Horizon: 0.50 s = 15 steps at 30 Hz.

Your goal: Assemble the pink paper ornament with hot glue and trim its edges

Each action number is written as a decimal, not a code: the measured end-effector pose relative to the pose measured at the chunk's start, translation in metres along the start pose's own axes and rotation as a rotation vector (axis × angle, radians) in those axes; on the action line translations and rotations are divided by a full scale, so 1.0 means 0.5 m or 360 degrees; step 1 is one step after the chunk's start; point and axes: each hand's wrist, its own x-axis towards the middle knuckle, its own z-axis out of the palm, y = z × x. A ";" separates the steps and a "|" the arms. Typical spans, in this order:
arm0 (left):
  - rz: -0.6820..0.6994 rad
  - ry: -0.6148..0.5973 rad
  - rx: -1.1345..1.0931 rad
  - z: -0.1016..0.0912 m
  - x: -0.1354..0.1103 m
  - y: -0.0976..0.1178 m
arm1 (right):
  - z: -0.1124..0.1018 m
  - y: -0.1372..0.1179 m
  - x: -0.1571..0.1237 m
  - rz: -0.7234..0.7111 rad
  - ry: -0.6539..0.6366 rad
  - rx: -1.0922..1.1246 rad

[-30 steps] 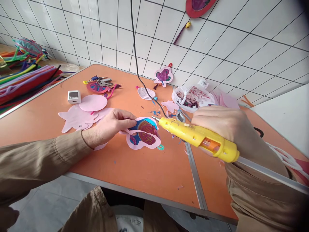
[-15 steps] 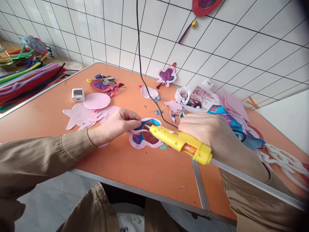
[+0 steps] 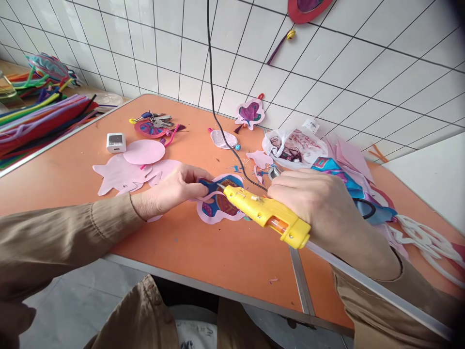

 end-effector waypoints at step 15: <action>0.0017 -0.0079 -0.0099 -0.008 0.004 -0.008 | -0.026 0.007 -0.007 0.0020 -0.0113 0.0035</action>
